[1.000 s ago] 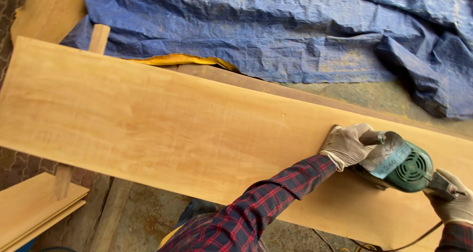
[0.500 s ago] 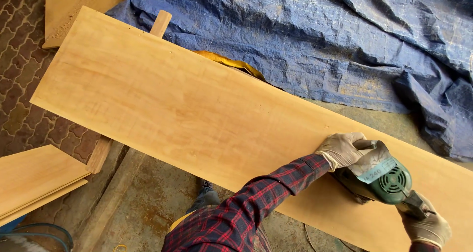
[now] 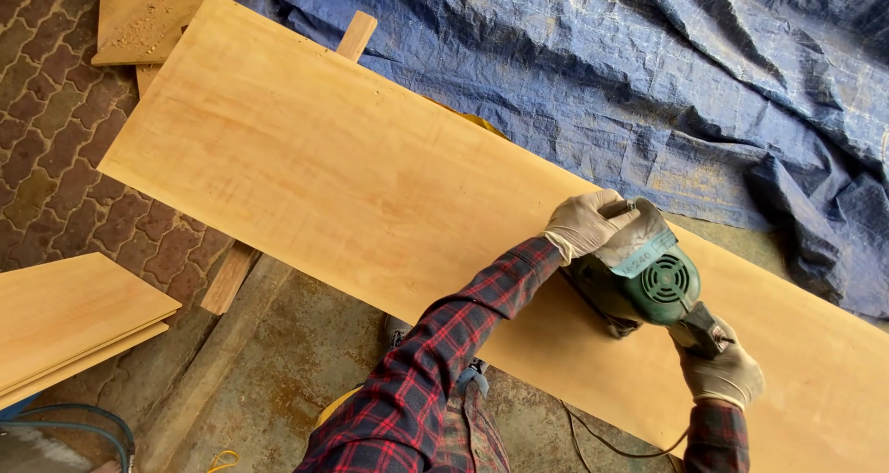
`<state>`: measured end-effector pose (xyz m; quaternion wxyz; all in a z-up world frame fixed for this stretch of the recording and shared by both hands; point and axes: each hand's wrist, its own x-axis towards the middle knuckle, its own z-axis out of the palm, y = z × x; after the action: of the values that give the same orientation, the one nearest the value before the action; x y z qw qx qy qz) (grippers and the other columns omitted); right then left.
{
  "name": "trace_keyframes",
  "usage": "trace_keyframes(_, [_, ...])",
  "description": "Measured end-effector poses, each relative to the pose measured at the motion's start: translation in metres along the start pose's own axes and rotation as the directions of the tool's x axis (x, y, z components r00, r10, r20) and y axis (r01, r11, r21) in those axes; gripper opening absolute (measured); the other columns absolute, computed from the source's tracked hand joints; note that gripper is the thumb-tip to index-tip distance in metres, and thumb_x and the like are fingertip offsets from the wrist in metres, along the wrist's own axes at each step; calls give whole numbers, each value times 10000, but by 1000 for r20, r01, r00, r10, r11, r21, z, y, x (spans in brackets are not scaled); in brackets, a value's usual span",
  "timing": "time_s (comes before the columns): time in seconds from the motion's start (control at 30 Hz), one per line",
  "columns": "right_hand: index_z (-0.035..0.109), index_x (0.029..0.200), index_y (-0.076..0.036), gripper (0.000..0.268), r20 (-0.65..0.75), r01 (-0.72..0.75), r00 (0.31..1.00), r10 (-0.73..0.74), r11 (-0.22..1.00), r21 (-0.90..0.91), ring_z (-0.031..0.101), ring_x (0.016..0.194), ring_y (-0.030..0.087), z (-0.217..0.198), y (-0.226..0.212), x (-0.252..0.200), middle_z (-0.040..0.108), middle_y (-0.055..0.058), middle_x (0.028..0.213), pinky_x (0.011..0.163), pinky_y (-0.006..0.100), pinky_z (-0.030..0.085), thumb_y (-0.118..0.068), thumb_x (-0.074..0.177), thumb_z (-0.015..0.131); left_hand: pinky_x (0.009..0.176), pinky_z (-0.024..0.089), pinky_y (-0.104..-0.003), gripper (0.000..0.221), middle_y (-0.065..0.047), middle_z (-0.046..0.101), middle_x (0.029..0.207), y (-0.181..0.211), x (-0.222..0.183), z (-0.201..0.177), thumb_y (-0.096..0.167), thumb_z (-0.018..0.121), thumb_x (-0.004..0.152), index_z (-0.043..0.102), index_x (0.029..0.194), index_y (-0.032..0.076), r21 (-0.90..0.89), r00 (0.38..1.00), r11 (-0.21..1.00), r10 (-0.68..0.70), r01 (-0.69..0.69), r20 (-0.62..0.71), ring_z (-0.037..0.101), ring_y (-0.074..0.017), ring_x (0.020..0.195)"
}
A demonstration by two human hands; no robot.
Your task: The person sands the surface of a long wooden board with an electric orbital sander, moving the sander back and forth along the board and working across different sections of the panel throughout the clip.
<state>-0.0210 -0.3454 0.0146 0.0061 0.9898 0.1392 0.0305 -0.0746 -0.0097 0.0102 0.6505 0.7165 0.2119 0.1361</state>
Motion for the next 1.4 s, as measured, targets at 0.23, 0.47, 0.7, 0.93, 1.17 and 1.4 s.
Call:
trace_keyframes(0.23, [766,1219,-296,597,-24,69,997,-67,995,67,730,785,318,-6,-91,-11,753,105,869,716,430,578,-648,747,864,717,573,-333,365,-35,738,821,-19,-1,-91,510,693,912,706,909,145,54,999,999,2,0,-40,699,-180,759])
trace_keyframes(0.47, [739,1226,-294,588,-69,197,979,-190,972,126,727,779,322,-9,-177,-21,753,95,856,695,430,569,-553,719,887,686,534,-290,248,-21,701,792,-23,-21,-181,334,737,953,738,945,86,-136,982,987,58,-83,-182,612,-104,750])
trace_keyframes(0.7, [712,1231,-302,546,-3,304,951,-309,935,181,722,760,332,-14,-247,-23,754,95,838,663,455,552,-522,749,846,687,480,-278,242,21,592,814,-55,-30,-251,248,772,1012,701,945,26,-159,948,979,76,-130,-308,499,-73,773])
trace_keyframes(0.93, [712,1209,-323,528,60,339,932,-358,917,211,724,750,334,-27,-253,-20,751,103,811,658,457,552,-546,749,840,705,495,-247,160,69,637,818,-50,-36,-252,209,739,995,742,977,51,-207,913,962,84,-178,-399,517,-45,760])
trace_keyframes(1.17, [718,1196,-337,473,73,331,933,-352,920,209,729,756,328,-28,-199,-17,755,91,813,665,450,555,-519,774,829,695,501,-243,161,83,658,818,-42,-42,-198,215,750,969,744,952,55,-261,917,949,64,-179,-394,529,-34,756])
trace_keyframes(1.4, [711,1206,-340,468,83,307,942,-326,935,178,727,758,328,-29,-123,-14,753,92,815,671,447,557,-496,782,834,648,477,-244,206,88,604,763,-39,-52,-124,254,754,976,706,884,76,-231,929,961,59,-152,-366,493,-37,718])
